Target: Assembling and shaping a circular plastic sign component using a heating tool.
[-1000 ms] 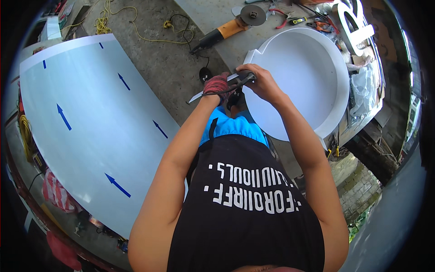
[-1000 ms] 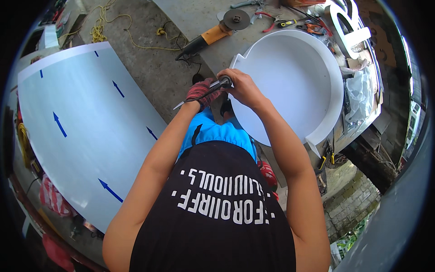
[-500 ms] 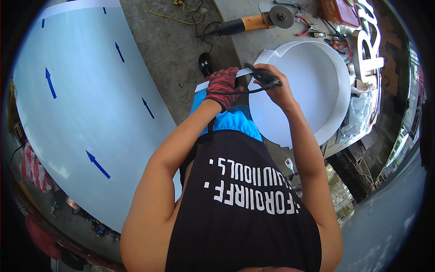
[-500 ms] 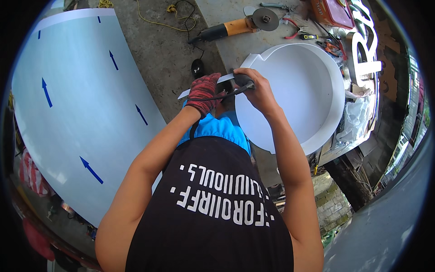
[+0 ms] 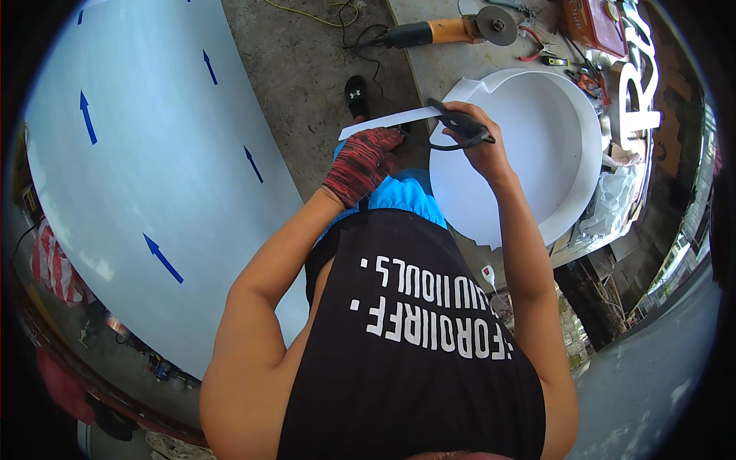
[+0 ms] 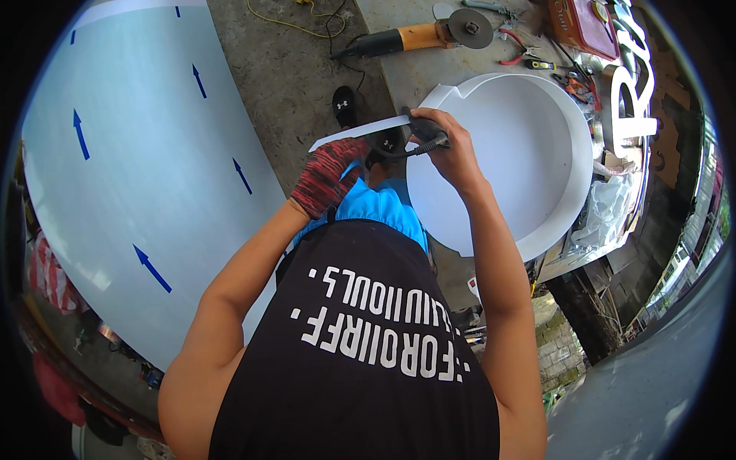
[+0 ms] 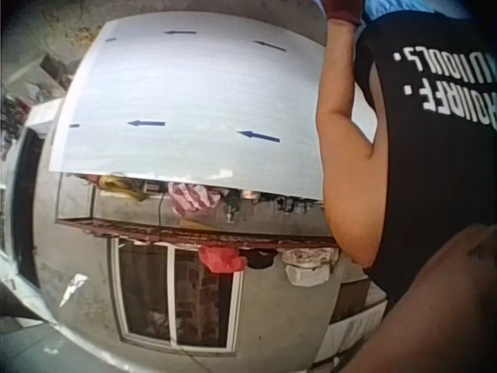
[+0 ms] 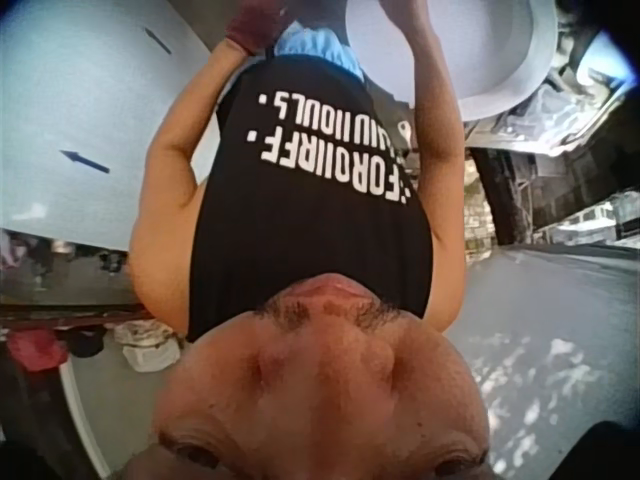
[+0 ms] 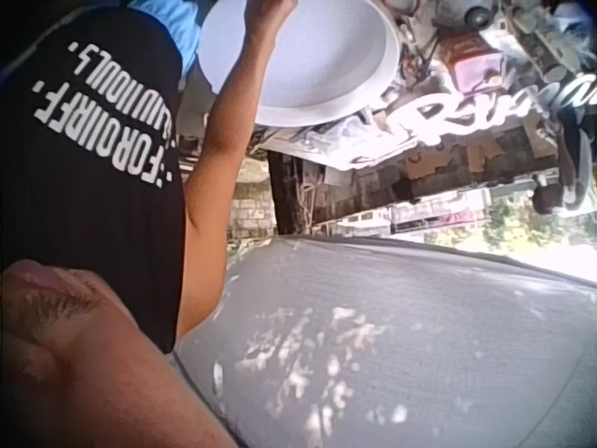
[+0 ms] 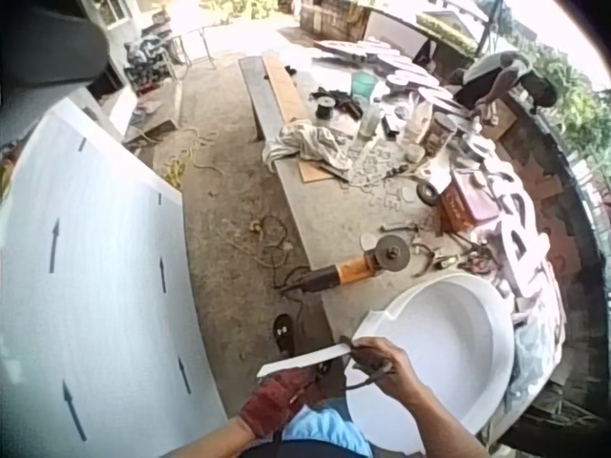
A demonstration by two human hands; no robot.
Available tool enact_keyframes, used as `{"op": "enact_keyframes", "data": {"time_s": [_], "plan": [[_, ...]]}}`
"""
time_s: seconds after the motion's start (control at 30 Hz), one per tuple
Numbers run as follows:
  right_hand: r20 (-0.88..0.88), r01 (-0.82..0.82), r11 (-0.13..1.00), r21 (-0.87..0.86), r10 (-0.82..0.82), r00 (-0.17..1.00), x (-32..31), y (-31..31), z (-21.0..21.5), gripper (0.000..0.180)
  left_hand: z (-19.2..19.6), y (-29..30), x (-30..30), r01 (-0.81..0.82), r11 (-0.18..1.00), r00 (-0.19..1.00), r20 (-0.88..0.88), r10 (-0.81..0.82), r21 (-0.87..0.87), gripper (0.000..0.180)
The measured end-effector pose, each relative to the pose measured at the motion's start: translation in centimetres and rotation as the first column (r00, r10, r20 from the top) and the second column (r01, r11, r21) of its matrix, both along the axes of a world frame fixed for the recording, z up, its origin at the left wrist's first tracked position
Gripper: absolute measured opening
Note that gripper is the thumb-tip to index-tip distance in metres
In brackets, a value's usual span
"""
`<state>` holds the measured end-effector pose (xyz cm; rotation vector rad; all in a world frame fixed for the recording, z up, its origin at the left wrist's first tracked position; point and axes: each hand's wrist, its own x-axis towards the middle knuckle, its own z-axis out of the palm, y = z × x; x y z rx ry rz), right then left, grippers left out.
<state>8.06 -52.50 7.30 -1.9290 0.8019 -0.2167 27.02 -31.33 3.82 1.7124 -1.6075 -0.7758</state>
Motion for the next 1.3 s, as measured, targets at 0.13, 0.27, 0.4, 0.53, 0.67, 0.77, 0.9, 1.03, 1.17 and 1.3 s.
{"op": "enact_keyframes", "data": {"time_s": [0.13, 0.27, 0.4, 0.53, 0.67, 0.77, 0.9, 1.03, 1.17, 1.3], "plan": [[0.001, -0.015, 1.000, 0.003, 0.015, 1.000, 0.2, 0.0, 0.0, 0.045, -0.8, 0.0, 1.9, -0.172, 0.983, 0.981, 0.098, 0.166, 0.055, 0.046], [0.023, -0.026, 1.000, -0.006, 0.026, 0.999, 0.1, -0.1, -0.2, 0.045, 0.1, -2.5, 3.1, -0.150, 0.886, 0.978, 0.197, 0.068, 0.440, 0.063], [0.006, -0.033, 0.999, -0.004, 0.033, 0.999, 0.1, 0.0, 0.1, 0.045, -1.2, -3.1, 3.9, -0.089, 0.770, 0.992, 0.127, 0.011, 0.632, 0.075], [0.011, -0.023, 1.000, -0.004, 0.023, 1.000, 0.0, 0.1, 0.0, 0.046, -0.7, -4.1, 4.1, 0.040, 0.629, 0.999, -0.044, -0.008, 0.776, 0.076], [0.019, -0.029, 1.000, -0.004, 0.029, 0.999, 0.1, 0.1, 0.0, 0.046, -4.2, -2.0, 2.6, 0.098, 0.673, 0.994, -0.045, -0.096, 0.733, 0.077], [0.016, -0.027, 0.999, -0.018, 0.027, 1.000, 0.1, 0.1, 0.0, 0.046, -5.2, -1.0, 1.7, 0.131, 0.769, 0.990, -0.049, -0.129, 0.626, 0.078], [-0.003, -0.034, 0.999, -0.022, 0.034, 0.999, 0.0, 0.1, 0.2, 0.046, -4.7, -1.5, 1.5, 0.165, 0.698, 0.983, -0.174, -0.058, 0.696, 0.080], [0.010, -0.022, 1.000, 0.003, 0.022, 1.000, -0.1, 0.0, -0.1, 0.046, -3.5, -2.2, 1.6, 0.102, 0.658, 0.991, -0.135, -0.001, 0.746, 0.075], [0.005, -0.032, 0.999, -0.022, 0.032, 0.999, 0.0, 0.2, 0.3, 0.046, -3.9, -1.8, 1.3, 0.175, 0.666, 0.980, -0.191, -0.049, 0.726, 0.075], [-0.009, -0.014, 1.000, 0.027, 0.014, 1.000, -0.1, 0.1, 0.0, 0.046, -4.1, -1.8, 1.1, 0.072, 0.697, 0.991, -0.129, 0.030, 0.714, 0.075]]}}
